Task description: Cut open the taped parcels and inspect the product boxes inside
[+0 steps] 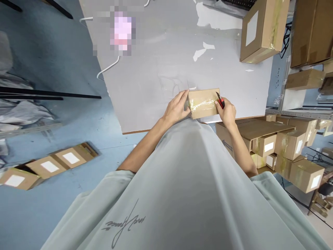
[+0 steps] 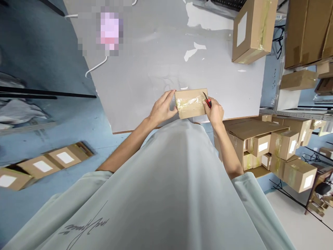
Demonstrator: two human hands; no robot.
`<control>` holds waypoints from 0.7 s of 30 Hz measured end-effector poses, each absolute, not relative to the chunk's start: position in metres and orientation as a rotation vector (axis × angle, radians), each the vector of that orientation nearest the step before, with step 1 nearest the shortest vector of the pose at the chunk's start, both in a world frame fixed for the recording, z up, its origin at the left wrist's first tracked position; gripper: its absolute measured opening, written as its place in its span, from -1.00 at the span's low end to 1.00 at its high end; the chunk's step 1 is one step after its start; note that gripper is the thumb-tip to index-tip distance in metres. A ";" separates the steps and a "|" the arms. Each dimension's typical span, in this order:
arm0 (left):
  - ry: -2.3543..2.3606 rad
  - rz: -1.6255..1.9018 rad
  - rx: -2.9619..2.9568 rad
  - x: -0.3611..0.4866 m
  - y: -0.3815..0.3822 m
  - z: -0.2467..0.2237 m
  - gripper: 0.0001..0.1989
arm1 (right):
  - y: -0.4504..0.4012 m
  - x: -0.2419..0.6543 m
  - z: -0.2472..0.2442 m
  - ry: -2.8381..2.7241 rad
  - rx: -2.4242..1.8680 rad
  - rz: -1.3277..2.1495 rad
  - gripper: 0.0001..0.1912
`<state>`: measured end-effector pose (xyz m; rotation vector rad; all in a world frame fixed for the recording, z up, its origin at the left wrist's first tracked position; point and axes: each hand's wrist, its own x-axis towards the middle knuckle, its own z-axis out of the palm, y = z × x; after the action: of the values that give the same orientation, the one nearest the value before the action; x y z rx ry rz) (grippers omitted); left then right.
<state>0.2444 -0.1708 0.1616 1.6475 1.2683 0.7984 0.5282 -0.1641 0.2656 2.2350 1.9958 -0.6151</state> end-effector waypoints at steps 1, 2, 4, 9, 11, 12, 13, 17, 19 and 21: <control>1.268 0.804 1.643 0.245 -0.172 0.163 -0.11 | -0.165 0.527 0.266 1.999 2.244 -0.617 -0.37; 1.269 0.809 1.636 0.245 -0.174 0.164 -0.11 | -0.166 0.526 0.266 2.003 2.251 -0.620 -0.37; 1.263 0.808 1.624 0.243 -0.176 0.167 -0.11 | -0.167 0.523 0.270 1.999 2.253 -0.614 -0.40; 1.170 0.787 1.604 0.229 -0.169 0.178 -0.19 | -0.177 0.504 0.294 1.889 2.265 -0.550 -0.41; 1.164 0.795 1.551 0.226 -0.160 0.182 -0.39 | -0.187 0.488 0.305 1.831 2.229 -0.625 -0.41; 1.176 0.802 1.511 0.225 -0.155 0.183 -0.51 | -0.193 0.480 0.309 1.824 2.188 -0.677 -0.42; 1.189 0.811 1.469 0.226 -0.150 0.184 -0.60 | -0.199 0.470 0.312 1.838 2.140 -0.727 -0.43; 1.188 0.817 1.357 0.230 -0.134 0.181 -0.75 | -0.218 0.435 0.318 1.942 2.031 -0.847 -0.49; 1.159 0.804 1.326 0.230 -0.129 0.176 -0.76 | -0.223 0.422 0.318 1.932 2.065 -0.881 -0.49; 1.133 0.800 1.299 0.227 -0.126 0.170 -0.75 | -0.223 0.413 0.316 1.905 2.105 -0.908 -0.49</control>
<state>0.2272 -0.1265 0.1701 1.2989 1.1329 0.7995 0.4127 -0.2235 0.3161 2.1048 1.9052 -0.9076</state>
